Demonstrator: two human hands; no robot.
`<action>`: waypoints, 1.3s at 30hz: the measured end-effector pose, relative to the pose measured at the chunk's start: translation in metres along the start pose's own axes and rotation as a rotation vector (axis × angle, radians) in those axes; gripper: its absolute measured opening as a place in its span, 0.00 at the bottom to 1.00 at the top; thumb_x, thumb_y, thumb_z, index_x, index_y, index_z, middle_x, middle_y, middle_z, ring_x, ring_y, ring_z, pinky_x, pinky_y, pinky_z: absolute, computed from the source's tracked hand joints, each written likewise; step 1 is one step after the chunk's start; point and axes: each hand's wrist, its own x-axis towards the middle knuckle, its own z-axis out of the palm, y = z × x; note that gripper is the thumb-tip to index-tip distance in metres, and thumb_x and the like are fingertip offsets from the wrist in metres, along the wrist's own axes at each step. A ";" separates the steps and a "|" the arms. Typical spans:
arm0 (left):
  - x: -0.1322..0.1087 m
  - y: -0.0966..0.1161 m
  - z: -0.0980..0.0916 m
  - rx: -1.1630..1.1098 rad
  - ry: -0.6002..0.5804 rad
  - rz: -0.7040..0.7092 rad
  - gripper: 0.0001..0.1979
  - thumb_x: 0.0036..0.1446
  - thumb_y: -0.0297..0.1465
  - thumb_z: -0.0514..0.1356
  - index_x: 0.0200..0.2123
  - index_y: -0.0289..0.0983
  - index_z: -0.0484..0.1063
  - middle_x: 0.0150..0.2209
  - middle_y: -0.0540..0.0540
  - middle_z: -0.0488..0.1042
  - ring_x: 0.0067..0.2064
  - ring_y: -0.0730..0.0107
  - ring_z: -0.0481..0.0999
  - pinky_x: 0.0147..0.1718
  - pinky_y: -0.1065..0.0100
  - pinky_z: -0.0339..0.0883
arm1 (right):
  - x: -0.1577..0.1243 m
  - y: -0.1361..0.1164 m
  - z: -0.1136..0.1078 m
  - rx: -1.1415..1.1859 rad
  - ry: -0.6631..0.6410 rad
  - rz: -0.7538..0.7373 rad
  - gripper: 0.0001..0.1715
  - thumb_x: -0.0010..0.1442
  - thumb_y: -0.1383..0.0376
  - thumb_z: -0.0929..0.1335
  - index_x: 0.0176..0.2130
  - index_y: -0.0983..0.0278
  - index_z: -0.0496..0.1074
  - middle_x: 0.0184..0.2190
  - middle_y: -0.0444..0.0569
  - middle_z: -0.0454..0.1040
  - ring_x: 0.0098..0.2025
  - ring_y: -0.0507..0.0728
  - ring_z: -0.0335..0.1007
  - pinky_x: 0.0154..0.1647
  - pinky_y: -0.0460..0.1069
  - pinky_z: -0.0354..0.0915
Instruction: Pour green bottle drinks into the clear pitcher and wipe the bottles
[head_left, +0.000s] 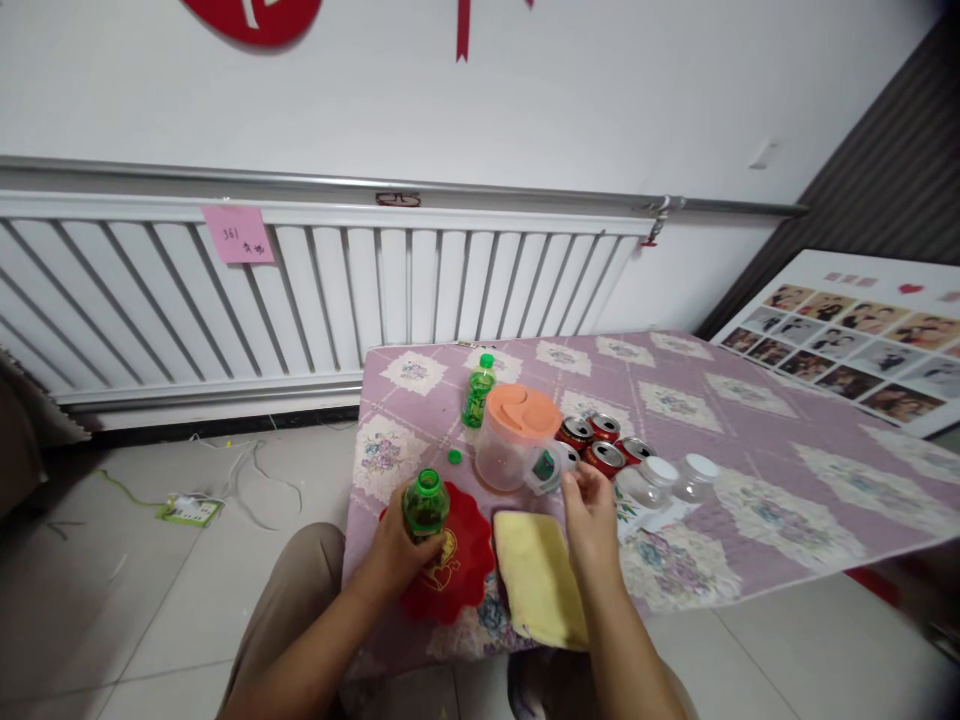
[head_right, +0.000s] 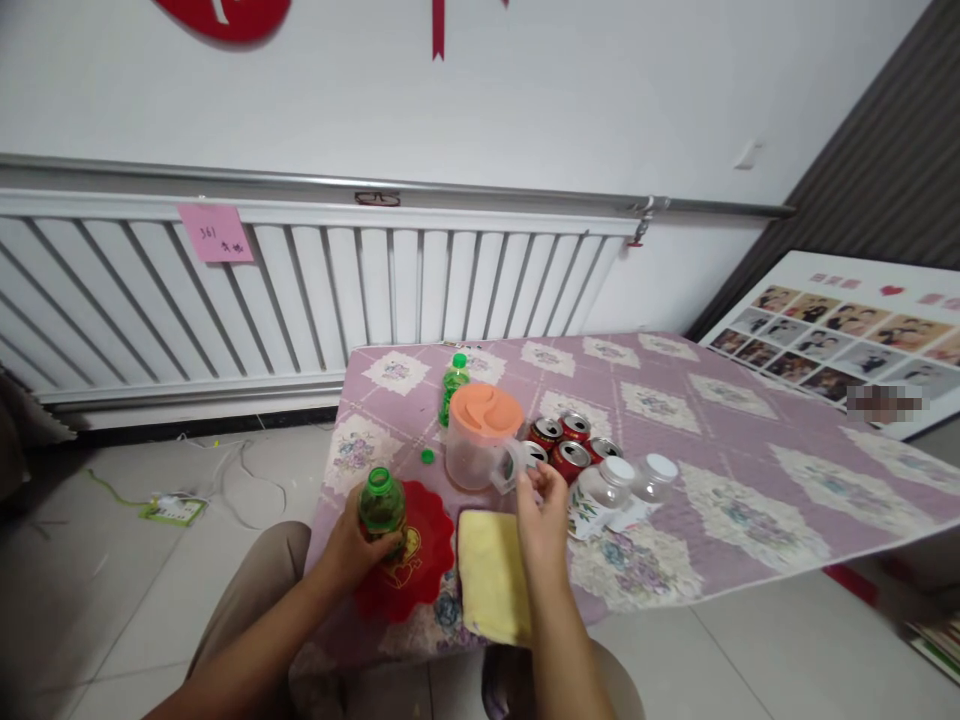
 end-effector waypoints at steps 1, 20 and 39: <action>-0.001 0.000 0.001 -0.009 0.021 -0.016 0.39 0.44 0.29 0.69 0.60 0.39 0.59 0.54 0.41 0.75 0.54 0.56 0.78 0.56 0.54 0.70 | -0.008 0.003 -0.005 -0.005 0.013 0.005 0.32 0.55 0.44 0.68 0.51 0.62 0.68 0.42 0.50 0.75 0.42 0.58 0.71 0.45 0.52 0.68; -0.004 -0.009 -0.039 -0.229 -0.092 -0.054 0.47 0.48 0.41 0.71 0.68 0.41 0.56 0.68 0.35 0.64 0.69 0.47 0.64 0.66 0.49 0.61 | -0.080 0.032 0.003 -0.351 -0.324 -0.040 0.20 0.63 0.50 0.63 0.30 0.60 0.71 0.25 0.46 0.74 0.28 0.58 0.69 0.32 0.50 0.61; 0.192 -0.029 0.046 0.520 -0.537 0.185 0.21 0.43 0.28 0.68 0.45 0.40 0.81 0.44 0.43 0.81 0.44 0.55 0.79 0.50 0.62 0.70 | -0.080 0.032 0.011 -0.423 -0.326 -0.110 0.18 0.64 0.51 0.62 0.29 0.58 0.70 0.26 0.48 0.77 0.27 0.58 0.72 0.31 0.50 0.64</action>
